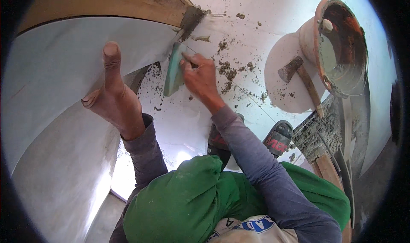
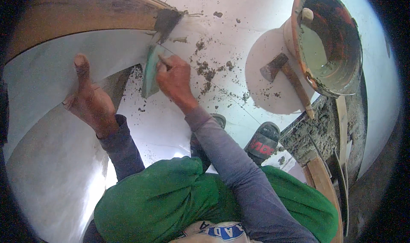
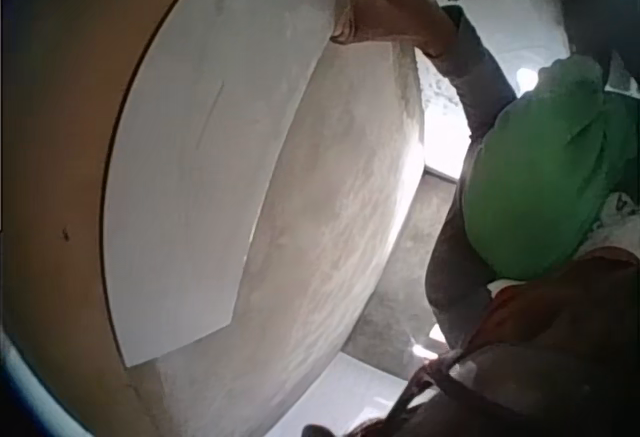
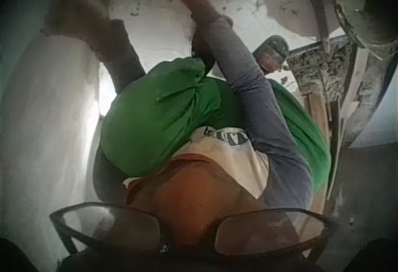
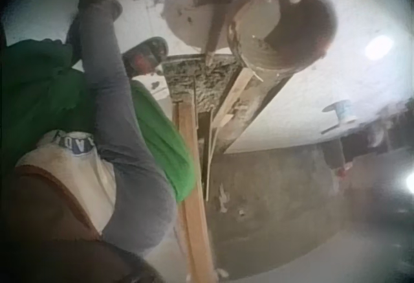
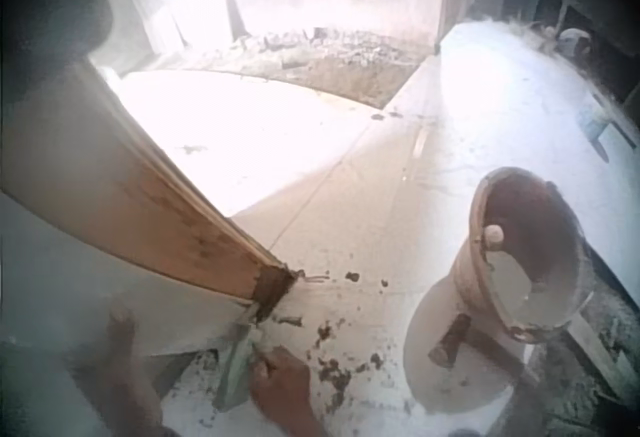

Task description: The person uses a small axe and a scraper to chip away material from a wall corner, fits a white tile piece into the corner to check the alignment, then applies mortar from a bucket to the corner and the back of the tile before pressing it into place and smoothing the joint with a sponge.

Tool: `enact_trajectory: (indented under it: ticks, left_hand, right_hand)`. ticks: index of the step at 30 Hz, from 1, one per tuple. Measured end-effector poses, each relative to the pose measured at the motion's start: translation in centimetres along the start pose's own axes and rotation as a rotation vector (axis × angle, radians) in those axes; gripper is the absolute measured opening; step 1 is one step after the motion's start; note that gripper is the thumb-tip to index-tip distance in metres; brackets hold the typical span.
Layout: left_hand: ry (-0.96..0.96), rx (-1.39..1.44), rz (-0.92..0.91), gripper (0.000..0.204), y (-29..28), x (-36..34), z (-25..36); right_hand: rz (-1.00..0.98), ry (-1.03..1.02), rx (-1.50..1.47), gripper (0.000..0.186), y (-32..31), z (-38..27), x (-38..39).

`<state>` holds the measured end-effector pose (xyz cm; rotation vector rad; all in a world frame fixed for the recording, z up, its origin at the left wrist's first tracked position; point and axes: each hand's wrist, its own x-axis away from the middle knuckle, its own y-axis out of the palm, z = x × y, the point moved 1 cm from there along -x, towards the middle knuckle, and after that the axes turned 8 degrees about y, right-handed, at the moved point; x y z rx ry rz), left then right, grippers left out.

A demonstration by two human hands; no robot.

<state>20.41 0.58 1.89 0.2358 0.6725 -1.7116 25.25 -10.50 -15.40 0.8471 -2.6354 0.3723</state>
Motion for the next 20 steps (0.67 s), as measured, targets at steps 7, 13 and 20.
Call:
enact_trajectory:
  ticks: [7,13,20]
  left_hand:
    - [0.047,-0.131,-0.059,0.04,-1.0,-0.2,-1.1]
    - [0.028,0.027,0.022,0.039,0.0,0.0,-0.6]
    - [0.03,-0.075,-0.018,0.062,-0.1,-0.1,-0.3]
  right_hand:
    - [0.094,0.005,-0.173,0.033,-4.3,-1.7,-6.3]
    - [-0.076,0.065,0.044,0.031,-0.6,-0.1,-2.3]
    - [-0.015,0.143,-0.393,0.03,-4.1,-1.8,-5.6]
